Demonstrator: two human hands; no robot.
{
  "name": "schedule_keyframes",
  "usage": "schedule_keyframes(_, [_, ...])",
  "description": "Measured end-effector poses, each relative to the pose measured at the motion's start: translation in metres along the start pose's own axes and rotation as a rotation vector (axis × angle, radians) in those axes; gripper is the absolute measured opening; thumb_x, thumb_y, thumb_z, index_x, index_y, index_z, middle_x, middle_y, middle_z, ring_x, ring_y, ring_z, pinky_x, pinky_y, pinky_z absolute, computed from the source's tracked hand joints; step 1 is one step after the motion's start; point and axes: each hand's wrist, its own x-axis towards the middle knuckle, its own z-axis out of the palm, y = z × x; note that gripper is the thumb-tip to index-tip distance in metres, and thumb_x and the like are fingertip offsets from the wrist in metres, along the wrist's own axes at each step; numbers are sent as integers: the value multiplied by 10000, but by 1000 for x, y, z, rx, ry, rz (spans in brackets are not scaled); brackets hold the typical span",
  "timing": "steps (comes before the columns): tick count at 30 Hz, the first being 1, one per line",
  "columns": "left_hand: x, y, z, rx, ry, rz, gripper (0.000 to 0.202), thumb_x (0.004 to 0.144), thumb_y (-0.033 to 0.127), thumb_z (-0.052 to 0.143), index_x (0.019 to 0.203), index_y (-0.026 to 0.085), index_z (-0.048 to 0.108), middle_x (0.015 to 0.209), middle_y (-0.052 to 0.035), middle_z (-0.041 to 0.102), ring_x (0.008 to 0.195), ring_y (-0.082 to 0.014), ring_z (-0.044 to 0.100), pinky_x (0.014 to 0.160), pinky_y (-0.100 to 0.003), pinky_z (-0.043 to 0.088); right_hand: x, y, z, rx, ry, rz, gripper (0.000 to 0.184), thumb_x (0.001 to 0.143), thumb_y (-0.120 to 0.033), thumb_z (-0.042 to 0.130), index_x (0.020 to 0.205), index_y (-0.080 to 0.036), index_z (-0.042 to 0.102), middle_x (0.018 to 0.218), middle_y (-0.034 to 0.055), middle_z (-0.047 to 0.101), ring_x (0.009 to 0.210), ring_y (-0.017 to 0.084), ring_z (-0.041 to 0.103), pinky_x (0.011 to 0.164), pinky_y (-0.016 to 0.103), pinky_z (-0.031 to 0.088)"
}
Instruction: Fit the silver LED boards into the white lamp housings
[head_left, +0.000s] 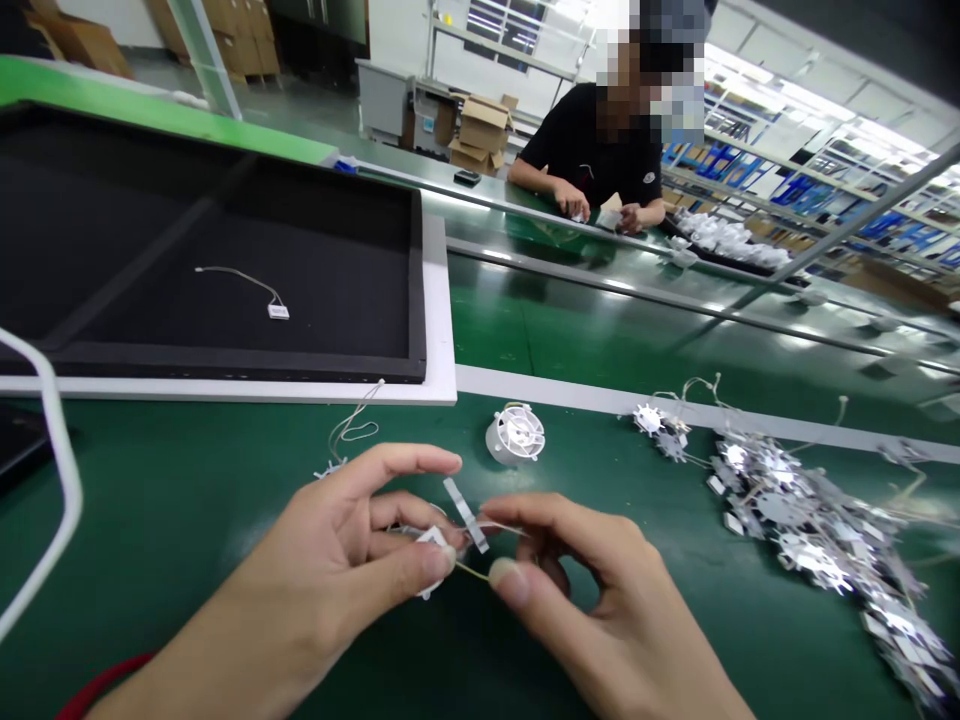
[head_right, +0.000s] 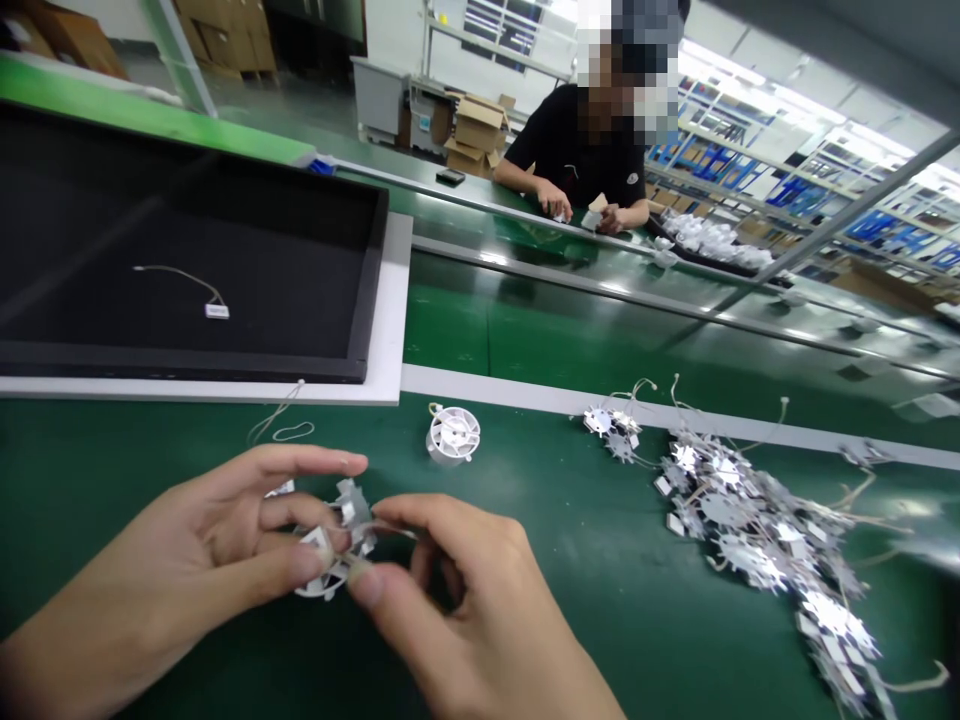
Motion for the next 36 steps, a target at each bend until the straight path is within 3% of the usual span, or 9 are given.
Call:
schedule_keyframes(3, [0,-10,0,47,-3,125,536,939,563,864,1385,341,665,1064,-20,819,1000,-204,806,885,-218,648,3,-4,5,100,-28,112,249,928,-360,794,1157,-284,857,603,-46,626,514,121,533,479,207,425])
schedule_keyframes(7, [-5,-10,8,198,104,217,470,897,525,884,1314,378,723,1007,15,820,912,-169,777,861,-196,633,5,-8,7,148,-104,164,211,987,-319,684,954,-254,881,579,-36,531,511,104,379,477,233,317])
schedule_keyframes(12, [-11,1,15,275,218,46,691,728,579,938,1353,408,699,837,62,724,772,-152,645,788,-205,549,3,-2,8,289,-107,261,238,1020,-438,705,1049,-281,881,656,7,655,614,158,580,548,240,479])
schedule_keyframes(15, [-10,3,13,213,150,24,762,737,629,930,1408,372,675,945,15,764,908,-216,711,825,-261,584,2,2,11,536,-68,290,142,922,-393,864,1030,-301,872,744,-3,746,610,128,626,666,235,598])
schedule_keyframes(17, [-6,3,11,153,97,89,711,787,613,901,1396,310,695,968,-33,772,985,-282,742,834,-329,629,3,1,12,638,-39,285,153,856,-349,931,982,-292,867,716,-21,739,534,86,561,631,202,587])
schedule_keyframes(22, [6,9,9,26,-38,180,649,835,582,887,1360,241,717,944,-76,768,1043,-344,758,851,-420,673,7,-7,5,389,-16,215,174,955,-394,792,980,-237,864,718,22,741,522,87,546,478,153,471])
schedule_keyframes(27, [11,5,7,-120,-119,80,671,833,564,933,1364,211,722,998,-107,782,1055,-363,771,841,-452,694,5,-9,-4,246,-11,65,224,1034,-278,635,997,-266,856,838,20,804,759,150,775,697,195,615])
schedule_keyframes(33, [10,1,-2,-355,-342,-17,423,907,408,945,1248,244,756,1048,-35,795,972,-188,804,739,-176,662,3,-4,2,185,-27,-5,243,1020,-197,643,917,-276,849,805,-16,828,686,127,759,640,168,567])
schedule_keyframes(36, [10,3,-3,-402,-415,-48,430,893,461,945,1186,236,724,1017,-38,794,983,-189,806,678,-137,644,3,-1,6,191,31,-72,261,1006,-157,654,954,-320,851,770,-56,803,641,95,723,627,136,544])
